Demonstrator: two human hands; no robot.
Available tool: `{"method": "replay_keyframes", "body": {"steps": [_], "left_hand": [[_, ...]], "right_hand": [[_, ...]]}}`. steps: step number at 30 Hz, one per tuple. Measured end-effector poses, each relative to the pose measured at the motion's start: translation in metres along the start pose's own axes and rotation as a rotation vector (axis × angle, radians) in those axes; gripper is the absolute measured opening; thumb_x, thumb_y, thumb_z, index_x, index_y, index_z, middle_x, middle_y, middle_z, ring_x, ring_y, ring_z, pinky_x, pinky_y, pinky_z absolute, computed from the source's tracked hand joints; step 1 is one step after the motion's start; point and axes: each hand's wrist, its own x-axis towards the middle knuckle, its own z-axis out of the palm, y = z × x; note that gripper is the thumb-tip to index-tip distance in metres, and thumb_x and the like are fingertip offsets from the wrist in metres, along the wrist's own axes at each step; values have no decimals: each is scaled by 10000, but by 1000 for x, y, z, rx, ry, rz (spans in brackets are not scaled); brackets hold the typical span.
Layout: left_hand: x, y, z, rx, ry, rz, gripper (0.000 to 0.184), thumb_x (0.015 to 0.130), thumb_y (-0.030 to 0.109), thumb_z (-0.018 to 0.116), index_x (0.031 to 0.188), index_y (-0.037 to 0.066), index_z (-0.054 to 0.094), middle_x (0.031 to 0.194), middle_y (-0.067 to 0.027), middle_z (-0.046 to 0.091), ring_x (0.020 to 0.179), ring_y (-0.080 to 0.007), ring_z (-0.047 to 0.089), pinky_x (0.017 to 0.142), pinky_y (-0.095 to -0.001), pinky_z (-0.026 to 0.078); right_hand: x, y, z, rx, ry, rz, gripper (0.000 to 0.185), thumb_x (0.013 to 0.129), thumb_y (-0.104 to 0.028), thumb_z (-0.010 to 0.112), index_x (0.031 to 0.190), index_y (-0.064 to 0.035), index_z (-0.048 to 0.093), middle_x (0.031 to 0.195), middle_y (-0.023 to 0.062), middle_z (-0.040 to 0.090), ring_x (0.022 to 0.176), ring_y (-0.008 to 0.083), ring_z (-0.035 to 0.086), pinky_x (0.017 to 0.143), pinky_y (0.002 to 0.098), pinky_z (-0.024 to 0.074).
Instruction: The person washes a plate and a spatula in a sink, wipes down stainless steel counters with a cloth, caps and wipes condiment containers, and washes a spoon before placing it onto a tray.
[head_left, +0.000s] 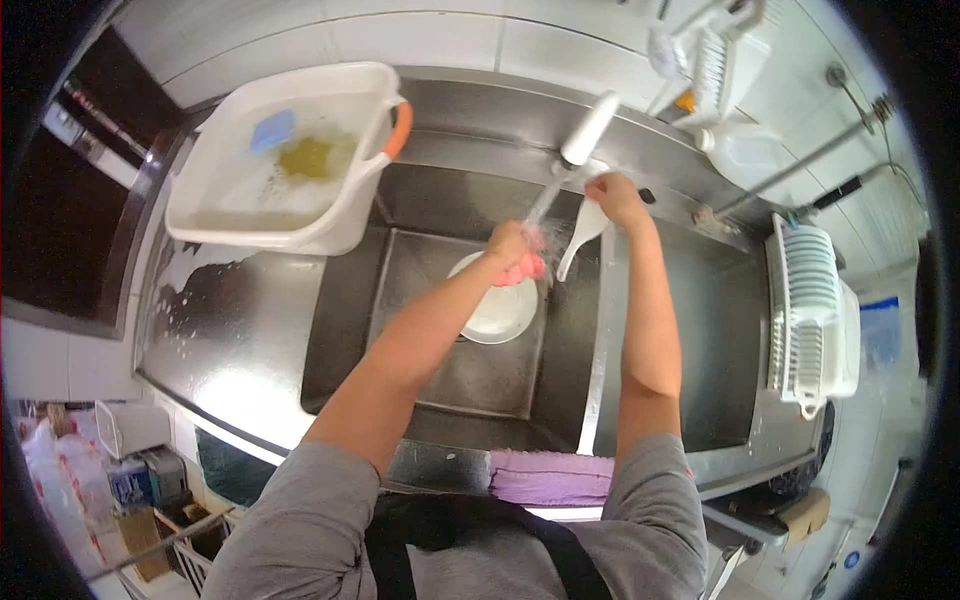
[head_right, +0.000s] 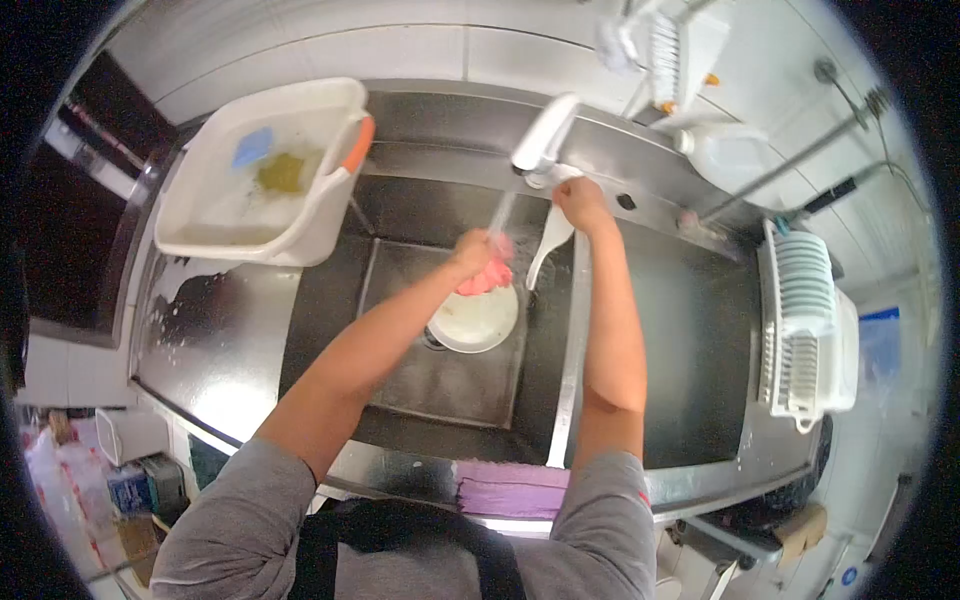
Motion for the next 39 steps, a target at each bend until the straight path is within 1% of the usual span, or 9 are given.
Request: {"method": "replay_keyframes", "body": {"steps": [9,13,17,20,23,25,30,33,39], "left_hand": [[-70,-40,-30,-190,135,94,204,859,182,617,754,7,618,667,-152,654,592,-240,670,464,-348,511],[-89,-90,-42,-271,107,201,286,947,284,524,958,8,598,804,-83,657,578,-157,580,535,-295,457],[-106,-65,-28,-620,148,191,134,909,144,552,839,30,550,811,-103,640,746,-224,665,533,-304,469],[-104,-25,-21,-213,192,139,83,919,74,504,892,-3,524,1042,-186,651,960,-261,670,630,-302,532],[36,-108,-86,784,500,1180,160,899,148,550,995,46,628,851,-69,660,716,-183,644,600,-287,505],[12,-54,-63,661,336,920,147,894,163,569,887,56,670,713,-53,632,642,-149,616,575,-287,493],[-22,39,-25,656,98,419,183,863,207,635,918,44,698,712,-54,679,649,-145,605,589,-322,480],[-19,63,-9,807,-62,345,232,878,224,636,1017,47,690,777,-57,686,692,-141,614,606,-319,489],[-13,52,-57,380,-77,469,265,935,240,582,1149,97,644,960,-80,675,836,-157,633,756,-295,511]], "right_hand": [[-141,-254,5,18,272,-282,163,849,-161,640,987,-76,636,924,129,669,835,343,649,714,415,491],[-145,-311,100,442,-44,-408,175,843,-168,666,982,-76,612,833,158,665,757,327,658,672,407,494],[-141,-355,201,849,-330,-350,305,833,-192,708,1085,-43,623,878,146,698,807,269,690,713,353,522],[-122,-326,208,765,-176,-447,310,872,-211,679,1108,-17,631,948,135,705,842,219,693,723,313,533],[-76,-227,166,1007,-376,-58,241,945,-184,579,1092,-8,654,937,96,700,768,131,677,648,245,527],[-65,-171,117,743,-38,143,192,940,-98,555,1068,1,658,886,102,692,718,154,659,644,256,521],[-39,-25,97,95,212,-370,329,763,-111,700,1065,1,630,875,65,683,720,137,623,602,278,498],[-49,-17,96,482,-435,13,409,740,-148,732,1112,-28,609,931,49,671,766,134,611,623,287,503],[-70,-17,105,1085,-350,467,406,826,1,592,1216,53,494,1069,116,621,933,204,626,755,317,531]]}}
